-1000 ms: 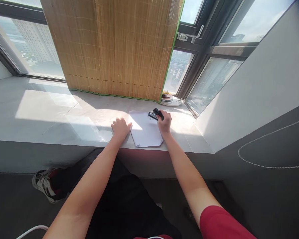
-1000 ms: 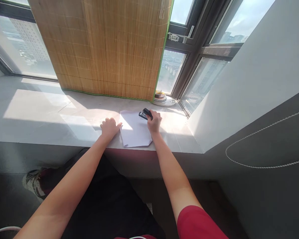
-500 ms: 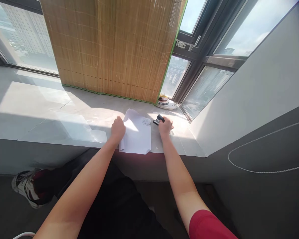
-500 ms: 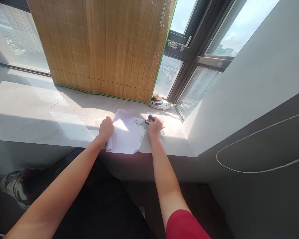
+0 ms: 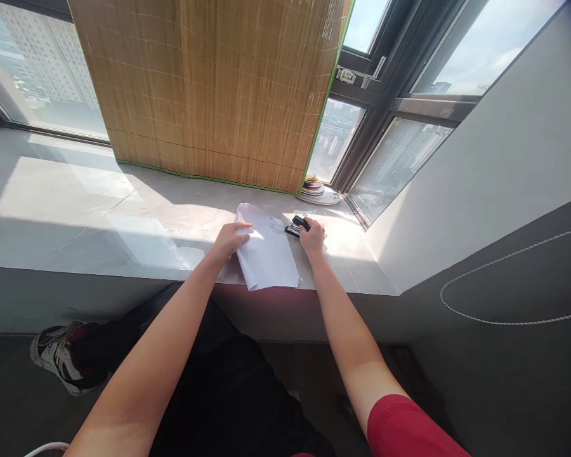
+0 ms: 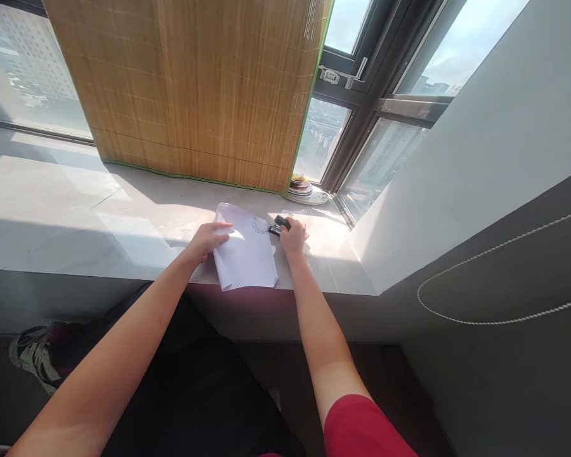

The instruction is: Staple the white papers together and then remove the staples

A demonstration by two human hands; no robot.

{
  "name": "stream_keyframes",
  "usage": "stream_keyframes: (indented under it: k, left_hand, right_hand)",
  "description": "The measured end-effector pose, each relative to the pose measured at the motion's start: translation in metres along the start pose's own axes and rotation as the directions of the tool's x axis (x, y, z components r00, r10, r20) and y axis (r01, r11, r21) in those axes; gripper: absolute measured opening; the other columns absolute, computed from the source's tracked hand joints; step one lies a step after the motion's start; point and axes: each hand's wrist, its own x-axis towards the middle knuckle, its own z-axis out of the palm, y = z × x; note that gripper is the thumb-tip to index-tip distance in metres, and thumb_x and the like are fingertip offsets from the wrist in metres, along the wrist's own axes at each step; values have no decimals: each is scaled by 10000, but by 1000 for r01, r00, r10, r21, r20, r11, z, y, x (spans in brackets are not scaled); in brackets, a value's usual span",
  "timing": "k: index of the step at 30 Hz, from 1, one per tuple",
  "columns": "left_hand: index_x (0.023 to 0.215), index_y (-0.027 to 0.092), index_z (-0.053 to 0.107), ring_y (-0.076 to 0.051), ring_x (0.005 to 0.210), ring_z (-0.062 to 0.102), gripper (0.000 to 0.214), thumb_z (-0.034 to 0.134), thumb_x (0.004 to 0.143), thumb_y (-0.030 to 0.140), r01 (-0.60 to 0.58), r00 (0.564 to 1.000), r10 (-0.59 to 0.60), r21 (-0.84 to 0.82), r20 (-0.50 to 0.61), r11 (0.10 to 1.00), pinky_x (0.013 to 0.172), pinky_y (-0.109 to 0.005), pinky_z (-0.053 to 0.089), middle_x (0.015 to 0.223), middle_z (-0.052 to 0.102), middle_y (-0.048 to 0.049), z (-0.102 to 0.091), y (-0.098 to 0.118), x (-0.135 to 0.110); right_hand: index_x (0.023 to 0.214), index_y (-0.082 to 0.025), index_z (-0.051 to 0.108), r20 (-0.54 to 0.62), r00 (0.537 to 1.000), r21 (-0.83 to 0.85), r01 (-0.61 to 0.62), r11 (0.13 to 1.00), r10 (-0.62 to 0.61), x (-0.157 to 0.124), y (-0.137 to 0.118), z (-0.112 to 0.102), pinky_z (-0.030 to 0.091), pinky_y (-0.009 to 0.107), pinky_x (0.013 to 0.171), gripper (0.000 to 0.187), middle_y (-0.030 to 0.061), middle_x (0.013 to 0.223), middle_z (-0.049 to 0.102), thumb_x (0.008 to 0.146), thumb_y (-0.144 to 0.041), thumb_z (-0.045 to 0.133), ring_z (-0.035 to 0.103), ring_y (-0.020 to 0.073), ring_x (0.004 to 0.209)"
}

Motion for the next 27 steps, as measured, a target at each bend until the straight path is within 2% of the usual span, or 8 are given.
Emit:
stream_keyframes:
  k: [4, 6, 13, 17, 23, 27]
  left_hand:
    - [1308, 175, 802, -268, 1018, 736, 660, 805, 650, 231, -28, 999, 23, -128, -41, 991, 808, -327, 602, 1297, 765, -137, -1, 9, -1]
    - [1306, 181, 802, -271, 1020, 741, 653, 817, 655, 222, -13, 999, 9, -130, -36, 991, 831, -342, 610, 1300, 764, -137, -1, 11, -2]
    - [1277, 186, 813, -318, 1083, 736, 597, 779, 681, 189, -14, 999, 19, 110, -43, 994, 897, -386, 615, 1307, 765, -133, -2, 6, -4]
    - [1297, 198, 805, -307, 1073, 734, 601, 768, 696, 209, -39, 999, 41, 97, -23, 994, 881, -376, 614, 1315, 762, -122, -3, 5, -3]
    - [1326, 211, 789, -296, 1045, 725, 602, 743, 726, 225, -52, 999, 52, 122, 8, 991, 872, -377, 604, 1312, 752, -114, -4, 7, -4]
    - [1358, 241, 751, -323, 1199, 682, 593, 694, 770, 191, -179, 984, 163, 328, 75, 927, 1045, -425, 566, 1348, 728, -98, -5, 7, -5]
  right_hand:
    - [1265, -231, 764, -6, 1000, 9, -11, 1000, 11, 0, 1, 1, 367, 608, 1142, 400, 142, 1312, 737, 916, -240, 569, 544, 385, 1334]
    - [1252, -235, 766, 1, 1000, 34, -12, 999, 12, 0, 2, 1, 366, 616, 1150, 393, 133, 1290, 747, 904, -244, 584, 551, 381, 1332]
    - [1192, -244, 777, 18, 999, 94, -34, 995, 32, 1, -2, -2, 339, 651, 1185, 371, 112, 1271, 765, 863, -246, 606, 560, 368, 1344]
    - [1173, -255, 781, 63, 998, 118, -31, 993, 23, 2, -3, -2, 325, 660, 1194, 375, 105, 1235, 780, 839, -260, 611, 572, 357, 1326]
    - [1159, -245, 778, 115, 992, 111, 37, 993, -50, 0, -6, -3, 347, 617, 1180, 361, 106, 1216, 767, 843, -296, 612, 609, 332, 1242]
    - [1274, -274, 733, 186, 968, 75, 156, 985, -168, -7, -12, -4, 351, 598, 1157, 367, 102, 1233, 750, 947, -363, 592, 588, 337, 1269]
